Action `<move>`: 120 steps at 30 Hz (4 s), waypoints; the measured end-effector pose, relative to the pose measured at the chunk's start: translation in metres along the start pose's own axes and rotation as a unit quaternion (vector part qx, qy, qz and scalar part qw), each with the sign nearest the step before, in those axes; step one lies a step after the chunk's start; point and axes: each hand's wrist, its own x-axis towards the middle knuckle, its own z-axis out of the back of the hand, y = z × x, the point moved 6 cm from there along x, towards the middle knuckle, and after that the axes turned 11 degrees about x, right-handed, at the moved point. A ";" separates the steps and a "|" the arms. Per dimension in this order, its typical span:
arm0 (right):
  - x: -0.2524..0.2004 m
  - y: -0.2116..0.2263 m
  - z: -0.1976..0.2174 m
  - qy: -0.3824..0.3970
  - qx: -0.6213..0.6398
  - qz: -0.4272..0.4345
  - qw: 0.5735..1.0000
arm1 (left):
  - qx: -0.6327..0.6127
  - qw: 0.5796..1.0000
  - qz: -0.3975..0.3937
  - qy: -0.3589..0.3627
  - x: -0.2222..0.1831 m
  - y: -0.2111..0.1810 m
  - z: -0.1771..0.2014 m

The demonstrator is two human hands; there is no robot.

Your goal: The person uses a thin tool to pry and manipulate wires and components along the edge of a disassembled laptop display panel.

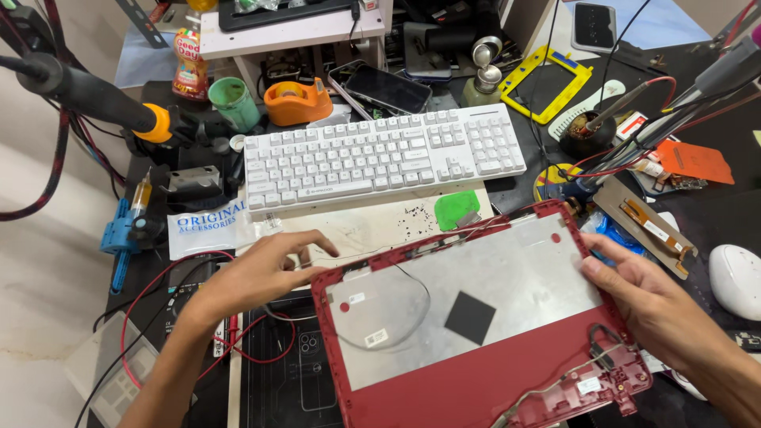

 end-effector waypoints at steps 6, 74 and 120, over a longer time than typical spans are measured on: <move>0.003 0.003 0.038 0.103 0.077 0.093 0.987 | -0.062 0.996 0.056 0.004 -0.017 0.027 0.021; 0.026 -0.025 -0.073 0.080 -0.032 -0.009 0.996 | -0.029 0.991 -0.112 -0.069 0.011 -0.073 -0.033; -0.038 0.051 -0.033 -0.119 -0.834 0.219 0.492 | -0.134 0.987 -0.064 0.066 0.051 -0.051 -0.088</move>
